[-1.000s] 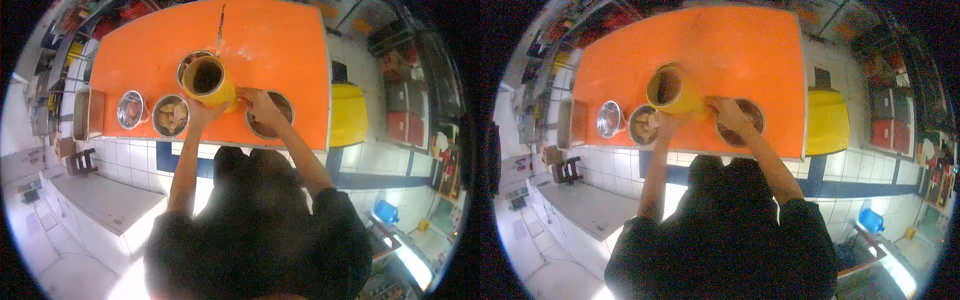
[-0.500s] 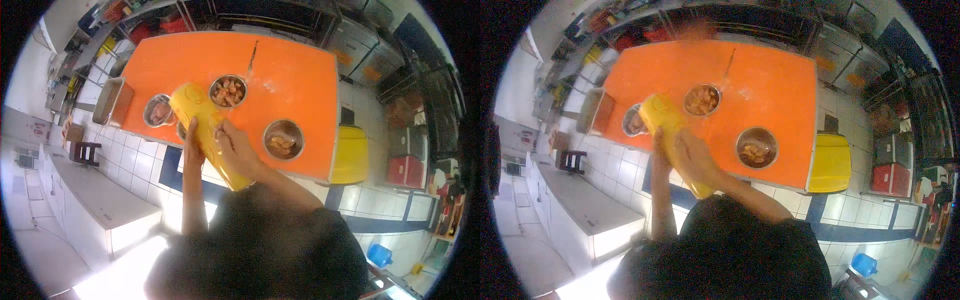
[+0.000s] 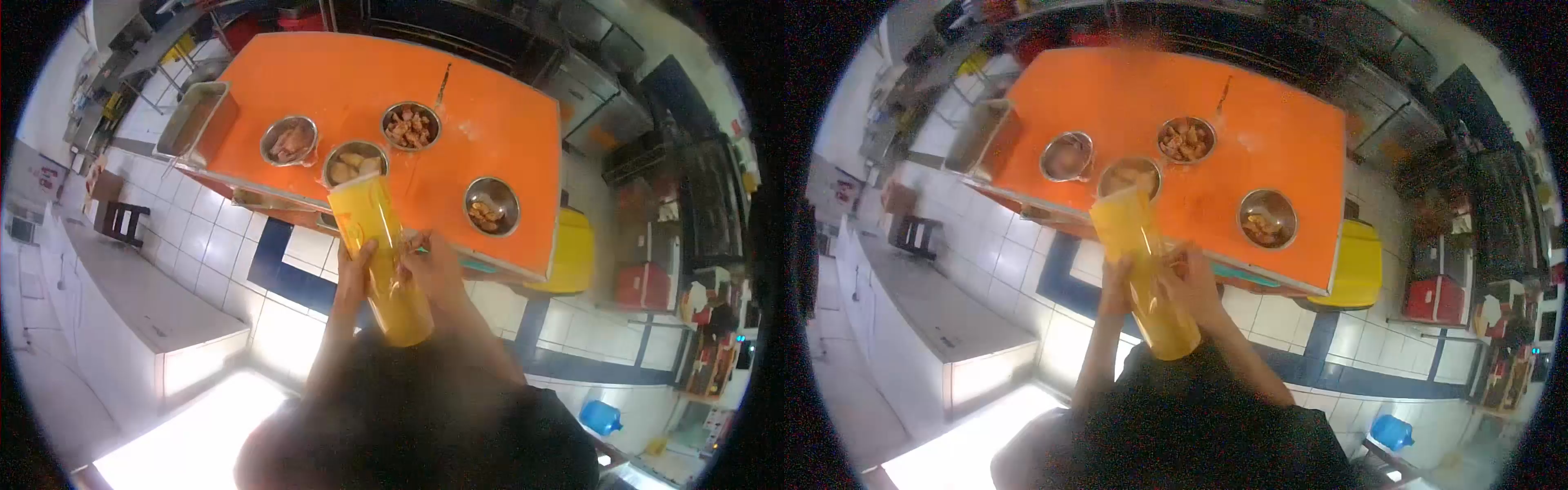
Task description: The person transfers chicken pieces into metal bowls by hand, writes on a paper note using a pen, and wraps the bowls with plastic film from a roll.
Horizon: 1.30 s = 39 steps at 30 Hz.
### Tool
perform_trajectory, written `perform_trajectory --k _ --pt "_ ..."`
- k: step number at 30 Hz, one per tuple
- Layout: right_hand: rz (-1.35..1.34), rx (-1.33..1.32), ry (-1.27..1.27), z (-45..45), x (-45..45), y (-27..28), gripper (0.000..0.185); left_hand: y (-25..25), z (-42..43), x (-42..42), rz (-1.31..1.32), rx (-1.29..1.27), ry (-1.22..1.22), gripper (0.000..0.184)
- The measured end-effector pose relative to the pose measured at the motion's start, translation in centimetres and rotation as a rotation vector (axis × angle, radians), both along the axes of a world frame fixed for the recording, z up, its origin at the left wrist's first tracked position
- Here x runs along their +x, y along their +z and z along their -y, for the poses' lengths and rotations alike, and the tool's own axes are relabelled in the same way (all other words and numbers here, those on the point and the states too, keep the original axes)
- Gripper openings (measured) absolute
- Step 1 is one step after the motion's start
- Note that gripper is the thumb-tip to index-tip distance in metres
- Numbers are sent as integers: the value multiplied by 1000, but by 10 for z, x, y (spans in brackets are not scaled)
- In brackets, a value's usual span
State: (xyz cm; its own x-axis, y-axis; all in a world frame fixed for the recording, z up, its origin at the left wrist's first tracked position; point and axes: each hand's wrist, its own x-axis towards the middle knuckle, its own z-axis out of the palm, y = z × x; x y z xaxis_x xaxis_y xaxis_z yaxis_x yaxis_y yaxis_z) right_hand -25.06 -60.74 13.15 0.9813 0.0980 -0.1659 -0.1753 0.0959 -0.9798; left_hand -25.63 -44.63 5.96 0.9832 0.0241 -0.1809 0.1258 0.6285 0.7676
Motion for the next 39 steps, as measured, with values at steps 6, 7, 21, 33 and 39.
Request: perform_trajectory --k 6,7,21,33,39 --pt "-277 -70 270 7 -1 -40 13 25 -10 -41 106 336 57 65" --pt "-265 -72 269 9 -2 -41 13 22 -11 -44 117 336 59 65" --pt "-631 282 135 5 7 29 21 33 -9 -63 136 462 -21 65" --pt "289 85 75 -10 -11 50 17 15 -4 -60 70 507 -60 64" --pt "380 -37 198 -5 -30 43 17 12 1 -57 59 447 -34 62"
